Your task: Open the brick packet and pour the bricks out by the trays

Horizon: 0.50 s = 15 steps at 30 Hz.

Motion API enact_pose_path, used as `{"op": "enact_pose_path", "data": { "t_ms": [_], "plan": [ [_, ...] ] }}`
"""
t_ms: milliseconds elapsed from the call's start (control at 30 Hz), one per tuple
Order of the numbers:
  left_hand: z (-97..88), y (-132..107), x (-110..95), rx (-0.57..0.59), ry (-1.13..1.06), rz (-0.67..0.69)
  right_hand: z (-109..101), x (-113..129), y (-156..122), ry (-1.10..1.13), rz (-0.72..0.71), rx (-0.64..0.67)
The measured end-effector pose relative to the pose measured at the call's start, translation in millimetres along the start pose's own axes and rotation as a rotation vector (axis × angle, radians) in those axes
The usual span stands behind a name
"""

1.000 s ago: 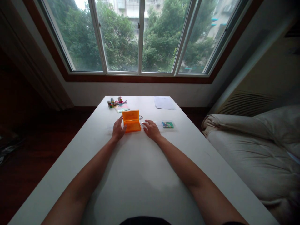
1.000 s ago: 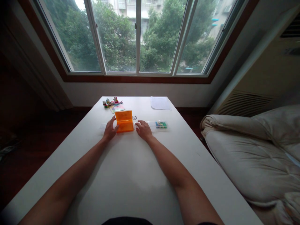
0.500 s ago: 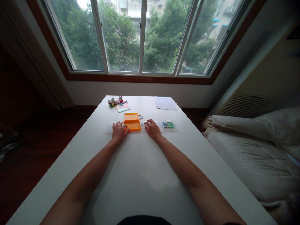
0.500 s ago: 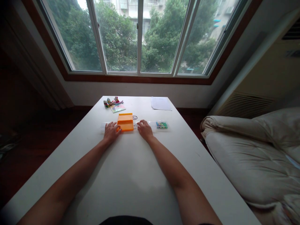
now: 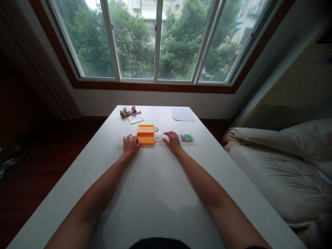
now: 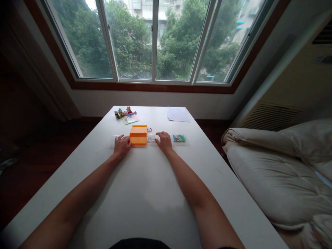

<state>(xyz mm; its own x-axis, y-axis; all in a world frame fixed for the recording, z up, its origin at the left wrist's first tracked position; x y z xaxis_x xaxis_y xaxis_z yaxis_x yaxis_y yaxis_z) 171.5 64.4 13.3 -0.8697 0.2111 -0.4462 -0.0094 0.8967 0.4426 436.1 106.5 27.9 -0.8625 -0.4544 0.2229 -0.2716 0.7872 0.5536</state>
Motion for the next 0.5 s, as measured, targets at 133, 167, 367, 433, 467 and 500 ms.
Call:
{"op": "enact_pose_path", "data": {
  "t_ms": [133,167,367,433,467,500],
  "plan": [
    [-0.2,0,1,-0.008,-0.001,0.001,0,1,1,0.009,-0.038,0.02],
    [0.0,0,1,-0.006,-0.004,-0.001,1,3,0,0.013,-0.057,0.024],
    [1.2,1,1,0.011,-0.029,0.0,6,7,-1,-0.003,-0.081,0.043],
    [1.5,1,0,0.015,-0.032,0.005,10,8,-2,-0.029,-0.089,0.065],
    [1.6,1,-1,0.017,-0.034,0.009,12,8,-2,-0.043,-0.096,0.078],
    [1.6,1,-2,0.018,-0.036,0.012,14,9,-2,-0.055,-0.104,0.09]
  ]
}}
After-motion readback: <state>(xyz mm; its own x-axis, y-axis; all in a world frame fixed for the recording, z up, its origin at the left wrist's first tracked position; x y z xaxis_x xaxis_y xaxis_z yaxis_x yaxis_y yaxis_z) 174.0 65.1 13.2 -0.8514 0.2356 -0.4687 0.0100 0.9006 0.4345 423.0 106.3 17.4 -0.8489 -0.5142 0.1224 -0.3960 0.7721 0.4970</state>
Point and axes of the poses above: each hand's wrist, its own y-axis towards the middle knuckle, its own z-axis out of the palm, x = y × z, the point moved 10 cm from there along y, towards the middle knuckle, and after that the axes turned 8 degrees about -y, right-handed, at the moved point
